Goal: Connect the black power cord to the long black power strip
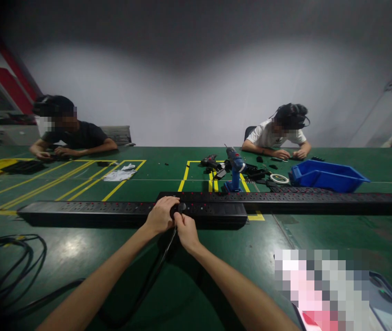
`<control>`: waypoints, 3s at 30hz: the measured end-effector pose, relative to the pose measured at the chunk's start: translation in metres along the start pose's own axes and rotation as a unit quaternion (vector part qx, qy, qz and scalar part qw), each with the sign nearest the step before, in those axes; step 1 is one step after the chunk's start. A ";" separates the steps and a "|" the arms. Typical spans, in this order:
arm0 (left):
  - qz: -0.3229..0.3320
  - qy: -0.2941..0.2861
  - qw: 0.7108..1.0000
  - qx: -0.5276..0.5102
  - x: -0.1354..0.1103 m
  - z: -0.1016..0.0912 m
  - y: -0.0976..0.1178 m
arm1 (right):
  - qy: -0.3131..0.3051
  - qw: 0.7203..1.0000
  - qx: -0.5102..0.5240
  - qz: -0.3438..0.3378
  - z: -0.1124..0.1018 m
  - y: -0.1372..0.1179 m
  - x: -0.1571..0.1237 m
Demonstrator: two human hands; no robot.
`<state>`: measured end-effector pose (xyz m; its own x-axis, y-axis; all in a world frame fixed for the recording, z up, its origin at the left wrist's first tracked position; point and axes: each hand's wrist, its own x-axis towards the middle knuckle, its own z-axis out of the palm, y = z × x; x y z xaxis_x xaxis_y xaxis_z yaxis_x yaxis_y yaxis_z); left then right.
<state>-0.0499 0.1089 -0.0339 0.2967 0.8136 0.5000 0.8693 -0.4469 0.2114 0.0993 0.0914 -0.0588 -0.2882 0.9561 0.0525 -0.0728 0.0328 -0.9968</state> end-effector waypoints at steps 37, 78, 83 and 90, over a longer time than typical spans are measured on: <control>-0.008 -0.007 1.000 -0.014 0.000 -0.009 0.007 | -0.041 0.993 -0.081 -0.071 0.006 -0.011 -0.021; 0.038 -0.054 0.997 0.035 -0.003 -0.006 0.010 | 0.431 0.876 -0.188 -0.112 -0.177 0.001 -0.001; 0.045 -0.074 0.995 0.040 -0.002 -0.005 0.007 | 0.408 0.877 -0.231 -0.108 -0.168 -0.002 -0.007; 0.038 -0.076 0.996 0.030 0.000 -0.003 0.007 | 0.409 0.877 -0.240 -0.083 -0.164 -0.006 -0.012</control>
<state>-0.0450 0.1049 -0.0293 0.4147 0.8274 0.3787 0.8628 -0.4898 0.1251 0.2601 0.1273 -0.0633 0.4834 0.8090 0.3344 0.4175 0.1226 -0.9004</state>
